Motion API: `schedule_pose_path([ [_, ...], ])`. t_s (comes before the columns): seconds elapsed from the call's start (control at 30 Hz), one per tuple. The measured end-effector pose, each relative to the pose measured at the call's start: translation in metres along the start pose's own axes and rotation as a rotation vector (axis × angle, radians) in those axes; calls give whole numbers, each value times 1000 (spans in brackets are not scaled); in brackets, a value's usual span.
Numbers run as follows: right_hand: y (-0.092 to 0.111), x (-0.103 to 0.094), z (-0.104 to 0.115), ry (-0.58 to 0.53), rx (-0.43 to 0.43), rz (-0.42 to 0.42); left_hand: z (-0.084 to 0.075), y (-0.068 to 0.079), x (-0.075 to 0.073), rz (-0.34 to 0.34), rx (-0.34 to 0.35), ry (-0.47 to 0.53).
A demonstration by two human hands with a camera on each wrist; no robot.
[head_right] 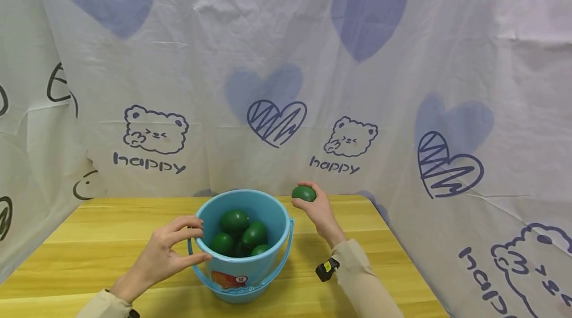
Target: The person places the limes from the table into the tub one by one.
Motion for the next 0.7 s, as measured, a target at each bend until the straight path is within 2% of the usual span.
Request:
schedule_pose_path([
  [0.27, 5, 11, 19, 15, -45, 46, 1, 1, 0, -1, 2, -2],
  [0.7, 17, 24, 37, 86, -82, 68, 1, 0, 0, -2, 12, 0],
])
Point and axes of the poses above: each hand's wrist, its own y-axis away from the middle knuckle, its own x-axis out of the palm, z = x × y, the point moved 1 cm from there along -y, towards the middle knuckle, and after that the axes turned 6 degrees about z, right-handed, at the moved point
